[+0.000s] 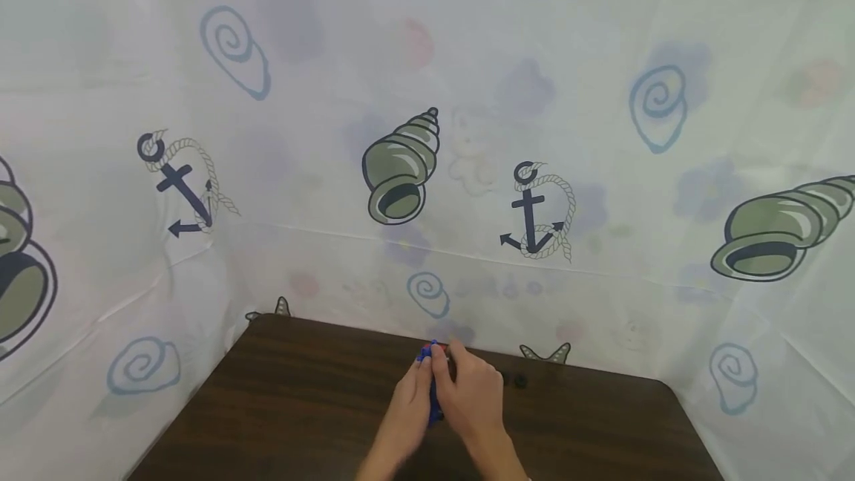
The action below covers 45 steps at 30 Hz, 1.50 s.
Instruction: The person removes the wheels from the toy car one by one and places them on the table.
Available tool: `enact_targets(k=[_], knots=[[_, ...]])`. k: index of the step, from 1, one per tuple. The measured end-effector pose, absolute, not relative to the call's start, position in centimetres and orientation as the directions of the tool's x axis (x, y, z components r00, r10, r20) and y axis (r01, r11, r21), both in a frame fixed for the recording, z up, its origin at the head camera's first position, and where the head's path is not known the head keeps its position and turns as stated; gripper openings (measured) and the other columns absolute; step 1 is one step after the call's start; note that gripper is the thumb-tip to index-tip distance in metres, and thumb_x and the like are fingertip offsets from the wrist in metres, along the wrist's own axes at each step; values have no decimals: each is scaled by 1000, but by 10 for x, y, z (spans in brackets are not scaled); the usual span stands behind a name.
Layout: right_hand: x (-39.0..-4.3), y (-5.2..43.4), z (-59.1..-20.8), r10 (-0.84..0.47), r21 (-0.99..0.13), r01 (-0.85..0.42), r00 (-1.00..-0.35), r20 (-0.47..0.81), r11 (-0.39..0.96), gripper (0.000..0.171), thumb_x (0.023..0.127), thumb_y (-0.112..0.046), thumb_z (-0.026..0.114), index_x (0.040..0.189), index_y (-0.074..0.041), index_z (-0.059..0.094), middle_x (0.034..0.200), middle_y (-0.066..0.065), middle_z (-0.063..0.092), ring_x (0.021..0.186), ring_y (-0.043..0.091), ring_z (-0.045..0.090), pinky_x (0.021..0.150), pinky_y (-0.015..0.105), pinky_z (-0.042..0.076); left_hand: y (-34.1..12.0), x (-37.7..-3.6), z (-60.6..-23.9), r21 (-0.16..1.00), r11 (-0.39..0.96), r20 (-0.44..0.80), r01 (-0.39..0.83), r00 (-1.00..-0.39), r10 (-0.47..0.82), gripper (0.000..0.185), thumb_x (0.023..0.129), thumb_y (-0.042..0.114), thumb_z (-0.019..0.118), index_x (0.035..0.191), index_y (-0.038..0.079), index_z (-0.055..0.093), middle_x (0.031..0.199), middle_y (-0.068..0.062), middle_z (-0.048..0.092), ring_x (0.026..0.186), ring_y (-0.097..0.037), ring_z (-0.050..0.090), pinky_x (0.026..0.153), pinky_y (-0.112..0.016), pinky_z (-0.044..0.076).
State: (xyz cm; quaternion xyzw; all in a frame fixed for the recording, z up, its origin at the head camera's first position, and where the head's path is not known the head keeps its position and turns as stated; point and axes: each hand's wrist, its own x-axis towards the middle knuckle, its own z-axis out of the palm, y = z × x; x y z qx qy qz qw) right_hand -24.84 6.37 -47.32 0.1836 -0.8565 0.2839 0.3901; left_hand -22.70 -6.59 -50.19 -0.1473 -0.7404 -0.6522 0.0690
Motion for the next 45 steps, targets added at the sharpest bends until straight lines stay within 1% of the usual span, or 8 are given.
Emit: enact_targets(k=[4,9,12,17,29,33,38,45], knots=[[-251,62,-470,-155,-265,-511,-639,753,818,36,107,-30,62,75,-21,48,53,-15,34,45,-4,30,43,17,24,-67,-228,-501,934,163,314,318,-948,47,46,121,37,26,121,8,62,93,-2,64,78,-10,62,70,-27,54],[-256,65,-467,-248,-141,-553,-568,785,821,33,105,-23,60,75,-18,47,51,-13,34,44,-1,27,43,17,22,-73,-227,-496,931,194,296,308,-951,86,48,121,35,23,125,6,61,91,-3,58,76,-10,58,66,-27,52],[-260,66,-466,-295,-93,-605,-510,808,791,32,104,-20,56,74,-17,45,51,-13,31,46,-4,19,44,14,16,-78,-226,-492,934,205,273,294,-954,125,48,121,36,23,118,6,59,83,0,55,66,-8,54,59,-28,51],[-264,66,-468,-289,-105,-678,-441,850,727,30,101,-15,52,73,-15,42,53,-13,26,50,-6,12,46,12,11,-83,-228,-488,925,207,282,319,-941,188,43,121,32,25,105,7,57,74,2,53,55,-5,51,51,-30,51],[-266,72,-481,-187,-139,-754,-330,925,642,23,92,-5,54,74,-14,42,54,-11,32,52,-6,20,44,10,15,-75,-224,-488,904,208,312,373,-910,272,37,121,28,24,116,7,56,79,3,55,61,-3,51,55,-27,50],[-265,74,-483,-175,-169,-764,-346,922,623,25,93,-2,54,74,-14,42,55,-12,33,52,-8,23,44,8,17,-74,-222,-486,903,203,315,379,-904,288,37,121,28,24,117,7,54,80,1,56,62,-3,53,55,-27,50],[-262,75,-485,-175,-224,-755,-408,896,616,26,97,-2,51,75,-13,42,55,-11,33,52,-7,23,46,8,16,-72,-222,-488,912,180,310,368,-907,286,39,121,30,24,118,7,55,84,1,57,67,-4,56,60,-27,51],[-249,67,-483,-100,-532,-711,-637,765,459,38,110,2,40,76,-14,46,63,-19,29,52,-13,23,41,11,23,-79,-227,-501,982,-186,100,29,-919,382,76,115,63,13,114,6,64,83,-1,71,66,-14,66,56,-29,53]])
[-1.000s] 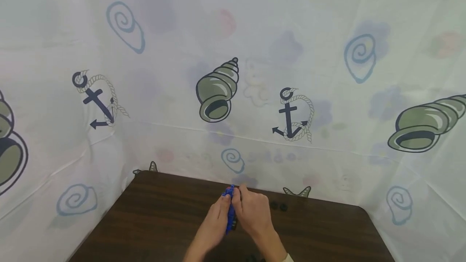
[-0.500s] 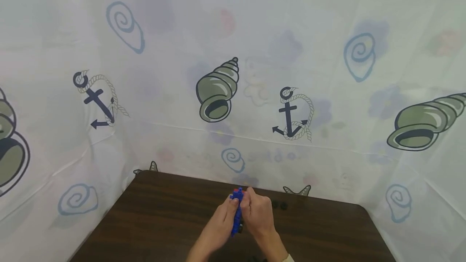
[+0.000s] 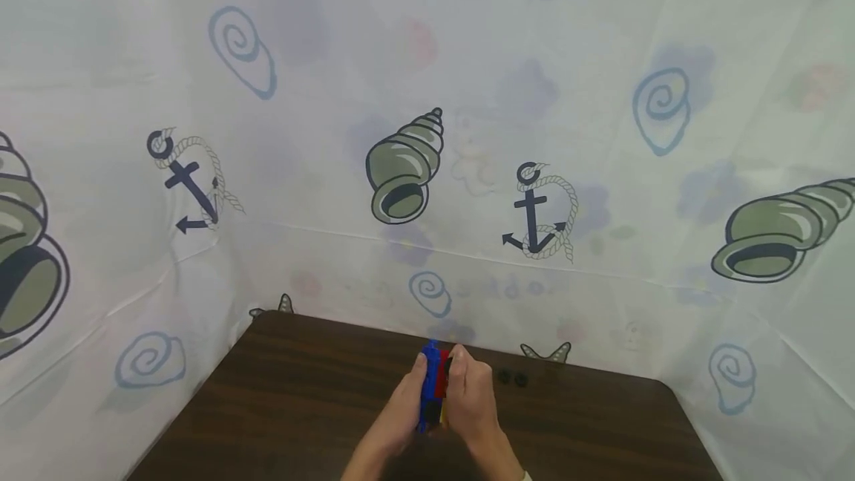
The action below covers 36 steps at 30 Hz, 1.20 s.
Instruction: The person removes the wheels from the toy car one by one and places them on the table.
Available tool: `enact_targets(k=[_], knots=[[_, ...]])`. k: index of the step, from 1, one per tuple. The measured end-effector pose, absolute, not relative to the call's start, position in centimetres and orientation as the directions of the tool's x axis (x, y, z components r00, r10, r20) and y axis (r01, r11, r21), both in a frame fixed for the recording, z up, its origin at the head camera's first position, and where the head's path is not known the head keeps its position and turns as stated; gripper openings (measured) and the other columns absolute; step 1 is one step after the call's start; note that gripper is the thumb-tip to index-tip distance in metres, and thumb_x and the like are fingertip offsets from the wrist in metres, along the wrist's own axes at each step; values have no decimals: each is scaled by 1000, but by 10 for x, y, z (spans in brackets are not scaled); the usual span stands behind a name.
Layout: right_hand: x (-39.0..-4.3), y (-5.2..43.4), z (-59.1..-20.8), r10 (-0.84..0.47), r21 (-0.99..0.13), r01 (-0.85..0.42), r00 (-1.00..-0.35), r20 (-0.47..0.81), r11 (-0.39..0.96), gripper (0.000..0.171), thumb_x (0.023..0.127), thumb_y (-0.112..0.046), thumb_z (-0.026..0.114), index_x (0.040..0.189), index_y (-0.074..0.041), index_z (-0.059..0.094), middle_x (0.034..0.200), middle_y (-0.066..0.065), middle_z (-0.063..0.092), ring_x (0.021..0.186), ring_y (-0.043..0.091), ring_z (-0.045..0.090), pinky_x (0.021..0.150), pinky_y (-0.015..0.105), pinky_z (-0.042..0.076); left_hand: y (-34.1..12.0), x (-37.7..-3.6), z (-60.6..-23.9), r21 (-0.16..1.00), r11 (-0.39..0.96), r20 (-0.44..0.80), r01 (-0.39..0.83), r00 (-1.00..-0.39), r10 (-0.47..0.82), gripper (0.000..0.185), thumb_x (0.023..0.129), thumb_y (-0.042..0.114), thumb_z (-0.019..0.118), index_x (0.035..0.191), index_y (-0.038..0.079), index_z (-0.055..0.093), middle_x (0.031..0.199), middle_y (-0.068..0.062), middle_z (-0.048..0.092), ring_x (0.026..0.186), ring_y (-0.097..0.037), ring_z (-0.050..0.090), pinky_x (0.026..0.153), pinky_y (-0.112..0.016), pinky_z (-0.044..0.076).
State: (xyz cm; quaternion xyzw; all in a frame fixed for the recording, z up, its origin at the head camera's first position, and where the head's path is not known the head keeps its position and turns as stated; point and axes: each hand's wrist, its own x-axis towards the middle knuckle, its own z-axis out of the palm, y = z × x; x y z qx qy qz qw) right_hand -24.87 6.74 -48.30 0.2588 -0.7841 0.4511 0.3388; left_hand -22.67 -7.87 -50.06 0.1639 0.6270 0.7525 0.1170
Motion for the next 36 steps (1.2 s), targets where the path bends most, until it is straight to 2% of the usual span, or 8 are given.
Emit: enact_targets(k=[2,6,9,13,19,24,30,36], knots=[[-247,64,-480,-99,-566,-689,-669,736,451,39,112,-1,41,76,-16,45,63,-20,28,51,-12,24,41,12,24,-80,-229,-501,976,-215,92,8,-919,384,77,114,65,14,115,6,64,83,0,72,66,-14,65,56,-29,52],[-243,64,-479,-75,-574,-657,-687,723,490,39,113,-5,47,76,-18,44,63,-20,29,51,-10,25,43,12,25,-78,-228,-499,974,-228,79,-4,-931,356,78,113,67,17,120,4,63,84,-1,72,66,-14,66,55,-27,53],[-242,72,-486,-50,-655,-634,-733,678,412,35,115,-8,48,81,-17,55,61,-17,35,50,-7,30,44,16,32,-76,-227,-499,964,-264,56,-39,-937,345,80,111,70,19,122,4,63,87,-1,73,67,-15,67,55,-27,54],[-248,85,-494,28,-833,-503,-852,522,233,30,117,-24,48,103,-16,74,61,-6,46,48,3,38,45,25,39,-78,-230,-497,953,-298,59,-45,-942,330,85,109,74,18,117,2,64,89,-1,72,68,-12,68,56,-27,55],[-259,111,-507,53,-972,-220,-973,225,88,36,115,-41,53,124,-10,69,81,9,58,51,10,48,50,31,49,-85,-230,-493,959,-279,49,-45,-945,322,84,109,74,17,116,6,64,93,0,72,71,-12,69,60,-27,56],[-268,137,-523,31,-988,-110,-993,113,105,46,114,-42,53,144,-9,64,108,13,72,64,15,65,64,31,59,-86,-230,-492,970,-240,37,-44,-945,324,88,109,75,17,114,3,67,91,-2,73,73,-14,70,63,-28,57],[-274,174,-540,68,-984,-93,-992,104,151,39,109,-38,65,137,-10,67,115,10,78,71,22,74,71,30,61,-87,-231,-495,981,-188,12,-54,-943,333,86,110,74,16,117,5,67,95,-2,73,78,-17,72,69,-30,55],[-290,210,-552,13,-954,-99,-994,107,284,44,109,-39,64,138,-8,55,142,19,70,78,24,80,76,39,63,-90,-230,-495,984,-165,-11,-70,-943,333,89,109,76,16,119,4,67,96,-2,73,80,-18,73,71,-31,53]])
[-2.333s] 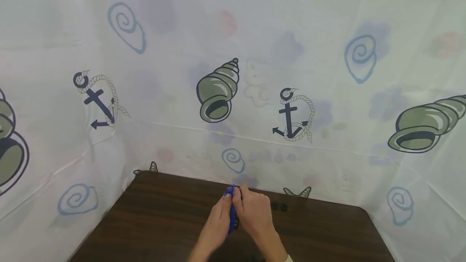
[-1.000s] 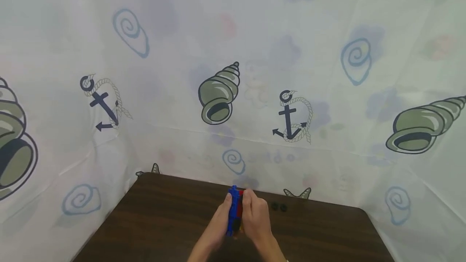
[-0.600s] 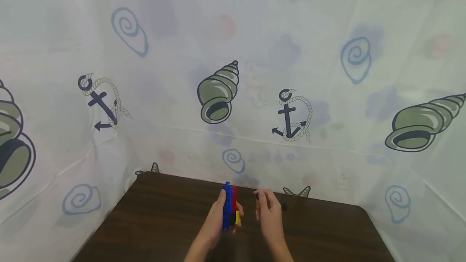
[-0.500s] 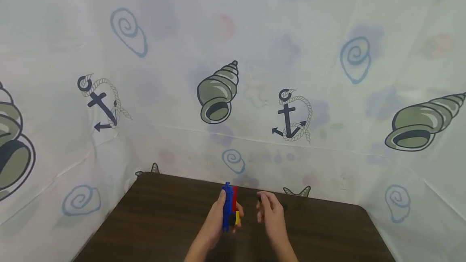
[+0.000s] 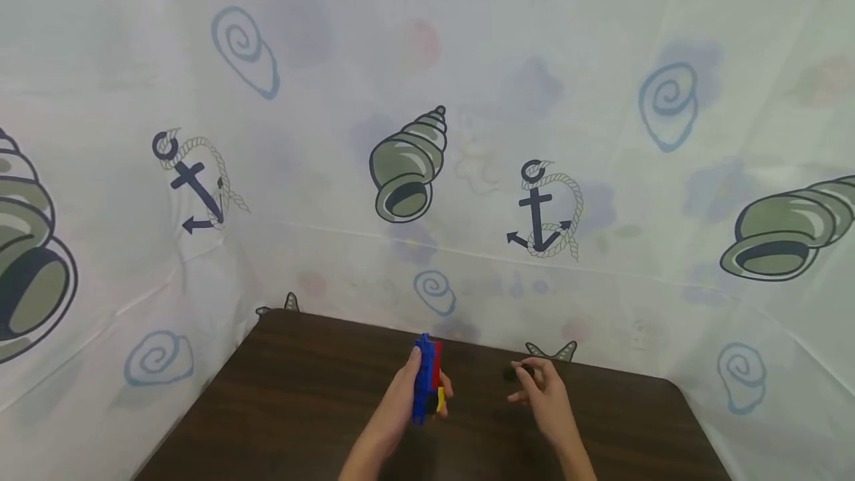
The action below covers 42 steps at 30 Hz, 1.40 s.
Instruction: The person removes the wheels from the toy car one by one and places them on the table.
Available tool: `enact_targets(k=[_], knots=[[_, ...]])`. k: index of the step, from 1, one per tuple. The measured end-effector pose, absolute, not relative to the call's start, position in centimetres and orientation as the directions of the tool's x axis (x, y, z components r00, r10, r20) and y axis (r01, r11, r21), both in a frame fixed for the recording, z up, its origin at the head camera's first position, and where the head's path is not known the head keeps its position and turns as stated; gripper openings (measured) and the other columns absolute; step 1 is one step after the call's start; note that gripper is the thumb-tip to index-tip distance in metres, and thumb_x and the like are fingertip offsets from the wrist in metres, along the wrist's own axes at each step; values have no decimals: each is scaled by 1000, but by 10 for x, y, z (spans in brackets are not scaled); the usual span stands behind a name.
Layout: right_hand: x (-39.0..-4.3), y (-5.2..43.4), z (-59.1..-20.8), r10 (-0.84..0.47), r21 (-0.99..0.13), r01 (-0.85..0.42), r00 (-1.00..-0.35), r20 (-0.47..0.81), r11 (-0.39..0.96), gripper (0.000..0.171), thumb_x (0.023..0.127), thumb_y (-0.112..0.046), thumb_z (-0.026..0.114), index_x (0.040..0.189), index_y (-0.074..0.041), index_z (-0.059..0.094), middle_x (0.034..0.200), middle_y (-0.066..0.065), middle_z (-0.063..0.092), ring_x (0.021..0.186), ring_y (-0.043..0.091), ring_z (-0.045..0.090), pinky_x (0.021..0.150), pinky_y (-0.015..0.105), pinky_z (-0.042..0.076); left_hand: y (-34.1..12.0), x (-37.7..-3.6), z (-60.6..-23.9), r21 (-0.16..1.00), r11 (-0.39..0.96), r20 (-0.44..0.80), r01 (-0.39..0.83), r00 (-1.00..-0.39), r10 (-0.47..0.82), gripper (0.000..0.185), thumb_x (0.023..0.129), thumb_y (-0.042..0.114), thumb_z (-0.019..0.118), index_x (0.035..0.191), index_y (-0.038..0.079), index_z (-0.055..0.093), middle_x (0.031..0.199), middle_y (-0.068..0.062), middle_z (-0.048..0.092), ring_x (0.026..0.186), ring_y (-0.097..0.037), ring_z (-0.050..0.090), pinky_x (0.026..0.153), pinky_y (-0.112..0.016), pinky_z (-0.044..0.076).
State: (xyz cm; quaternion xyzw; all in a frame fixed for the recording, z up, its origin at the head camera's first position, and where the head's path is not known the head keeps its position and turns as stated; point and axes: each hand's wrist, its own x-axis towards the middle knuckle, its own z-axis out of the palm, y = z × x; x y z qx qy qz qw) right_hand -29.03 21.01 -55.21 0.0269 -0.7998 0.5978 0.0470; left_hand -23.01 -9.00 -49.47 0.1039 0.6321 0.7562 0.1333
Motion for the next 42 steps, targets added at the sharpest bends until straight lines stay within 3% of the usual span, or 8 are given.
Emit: enact_targets(k=[4,8,12,16,24,33,42], knots=[[-301,232,-559,10,-903,-98,-994,113,417,51,112,-42,59,142,-2,48,148,21,65,94,27,81,88,46,62,-91,-230,-493,985,-160,-8,-66,-942,337,89,109,75,15,119,4,67,97,-2,73,81,-18,73,72,-32,53],[-313,253,-561,49,-815,-86,-989,139,573,54,110,-46,61,139,0,57,139,19,68,109,28,72,92,45,56,-93,-231,-492,986,-161,13,-43,-943,333,87,110,74,14,119,5,67,96,-3,73,81,-19,73,73,-32,54],[-324,271,-561,64,-755,-51,-990,123,654,45,109,-37,65,135,-1,67,105,13,62,82,21,54,71,35,45,-95,-232,-491,986,-165,23,-33,-944,329,86,110,73,14,119,7,67,95,-2,73,82,-20,73,75,-32,54],[-333,279,-568,42,-717,-26,-996,77,697,40,110,-26,63,137,3,66,87,8,56,65,18,45,60,34,39,-96,-232,-492,986,-163,24,-32,-945,326,85,110,73,14,119,8,67,96,-2,73,83,-20,73,77,-33,54],[-344,277,-580,3,-585,-15,-1000,30,811,39,105,-25,69,135,0,65,104,13,71,78,22,64,64,42,51,-98,-232,-493,986,-160,18,-36,-946,325,84,110,74,14,129,8,63,104,-4,72,86,-21,73,82,-35,53],[-346,274,-583,11,-580,36,-999,-46,814,40,102,-18,70,137,-1,64,95,10,66,67,21,54,59,37,42,-100,-230,-494,986,-159,7,-47,-946,323,84,109,75,15,129,8,63,104,-4,72,86,-20,73,84,-36,53],[-348,274,-588,27,-607,63,-997,-68,793,43,100,-18,69,139,0,61,93,10,65,70,23,55,60,37,42,-102,-231,-492,987,-155,0,-52,-948,318,82,110,73,14,133,8,60,106,-4,72,88,-21,73,90,-39,53]])
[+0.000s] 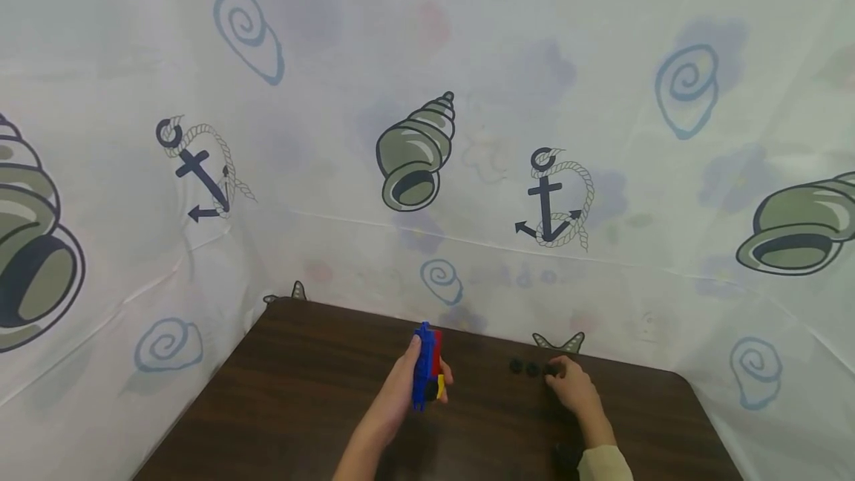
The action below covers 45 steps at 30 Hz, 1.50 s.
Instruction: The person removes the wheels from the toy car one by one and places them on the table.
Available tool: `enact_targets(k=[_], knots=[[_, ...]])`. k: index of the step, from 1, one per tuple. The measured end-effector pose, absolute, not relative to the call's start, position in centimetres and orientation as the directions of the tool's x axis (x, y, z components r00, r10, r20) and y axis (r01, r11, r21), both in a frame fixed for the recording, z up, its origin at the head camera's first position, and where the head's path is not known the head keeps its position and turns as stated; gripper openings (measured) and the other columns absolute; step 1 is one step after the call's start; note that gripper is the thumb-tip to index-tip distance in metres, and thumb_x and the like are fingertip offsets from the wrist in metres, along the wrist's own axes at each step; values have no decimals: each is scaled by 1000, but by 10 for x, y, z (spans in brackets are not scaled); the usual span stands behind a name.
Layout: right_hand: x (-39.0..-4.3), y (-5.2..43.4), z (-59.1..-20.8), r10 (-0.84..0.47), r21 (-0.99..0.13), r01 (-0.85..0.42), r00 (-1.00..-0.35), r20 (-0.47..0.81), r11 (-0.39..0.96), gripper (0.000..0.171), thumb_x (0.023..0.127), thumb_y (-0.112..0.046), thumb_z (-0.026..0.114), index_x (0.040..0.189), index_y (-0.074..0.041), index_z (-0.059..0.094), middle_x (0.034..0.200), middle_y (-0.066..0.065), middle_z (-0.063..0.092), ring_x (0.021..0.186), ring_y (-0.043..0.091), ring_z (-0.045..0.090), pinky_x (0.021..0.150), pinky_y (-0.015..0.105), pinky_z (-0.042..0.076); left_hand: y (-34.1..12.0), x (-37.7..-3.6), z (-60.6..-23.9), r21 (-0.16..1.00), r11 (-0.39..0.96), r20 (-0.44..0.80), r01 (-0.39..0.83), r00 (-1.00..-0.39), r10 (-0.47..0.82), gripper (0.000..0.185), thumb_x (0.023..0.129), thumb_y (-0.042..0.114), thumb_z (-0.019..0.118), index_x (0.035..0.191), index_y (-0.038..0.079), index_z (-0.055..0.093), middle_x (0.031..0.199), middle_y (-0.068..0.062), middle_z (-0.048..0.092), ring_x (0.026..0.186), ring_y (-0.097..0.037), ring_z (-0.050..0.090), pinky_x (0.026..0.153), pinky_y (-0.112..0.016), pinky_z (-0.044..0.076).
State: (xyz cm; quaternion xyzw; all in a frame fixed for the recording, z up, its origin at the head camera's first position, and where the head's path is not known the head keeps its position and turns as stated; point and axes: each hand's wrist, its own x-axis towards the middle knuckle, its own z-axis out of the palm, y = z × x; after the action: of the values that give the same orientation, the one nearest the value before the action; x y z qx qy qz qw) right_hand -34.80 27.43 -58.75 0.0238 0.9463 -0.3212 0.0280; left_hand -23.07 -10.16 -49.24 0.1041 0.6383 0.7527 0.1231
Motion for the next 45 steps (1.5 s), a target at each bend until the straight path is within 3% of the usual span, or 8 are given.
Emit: enact_targets(k=[9,13,17,25,30,33,39,45], knots=[[-344,277,-588,21,-638,46,-999,-46,769,55,107,-25,63,146,9,46,108,25,69,90,32,68,75,50,56,-98,-229,-491,990,-131,2,-43,-945,327,87,109,75,15,127,6,63,105,-5,72,87,-21,73,85,-36,52],[-330,266,-580,111,-677,108,-993,-39,728,62,110,-36,56,155,3,37,107,20,68,83,28,65,66,44,51,-96,-229,-491,994,-109,10,-27,-947,322,90,109,74,13,117,4,68,102,-5,73,87,-21,71,80,-35,53],[-315,240,-570,165,-723,88,-986,36,685,57,111,-39,55,156,-5,42,92,8,65,67,21,56,56,36,41,-96,-228,-489,997,-83,19,-7,-949,314,94,110,73,10,115,0,69,101,-5,74,85,-21,70,77,-33,54],[-277,170,-551,72,-789,-86,-984,163,608,36,112,-43,57,135,-15,63,79,-2,61,59,13,50,51,29,39,-93,-228,-490,996,-89,45,18,-951,306,93,110,72,10,120,0,67,102,-5,73,83,-21,70,75,-33,55],[-249,130,-528,64,-860,-163,-973,220,484,33,113,-49,53,118,-18,65,78,4,61,61,12,52,56,29,44,-88,-228,-494,992,-116,79,50,-960,269,77,114,65,21,140,0,54,113,-10,71,93,-20,70,80,-34,56],[-233,111,-518,38,-867,-233,-960,278,440,30,115,-46,51,108,-18,63,73,3,58,57,10,49,54,29,43,-84,-226,-499,992,-79,116,99,-960,254,63,118,53,30,141,-1,52,121,-16,70,99,-20,69,84,-34,57],[-219,83,-513,-70,-700,-415,-882,465,581,21,114,-35,53,100,-22,62,62,-19,42,51,-2,37,51,22,32,-82,-225,-501,988,11,145,151,-965,218,54,118,47,37,137,-2,53,116,-17,68,99,-19,68,85,-31,57],[-221,77,-522,-141,-414,-561,-698,702,717,21,105,-36,64,89,-23,57,59,-27,34,53,-9,27,54,17,29,-77,-228,-503,980,34,185,194,-966,183,49,119,43,37,132,-1,55,108,-10,67,91,-17,68,79,-29,58]])
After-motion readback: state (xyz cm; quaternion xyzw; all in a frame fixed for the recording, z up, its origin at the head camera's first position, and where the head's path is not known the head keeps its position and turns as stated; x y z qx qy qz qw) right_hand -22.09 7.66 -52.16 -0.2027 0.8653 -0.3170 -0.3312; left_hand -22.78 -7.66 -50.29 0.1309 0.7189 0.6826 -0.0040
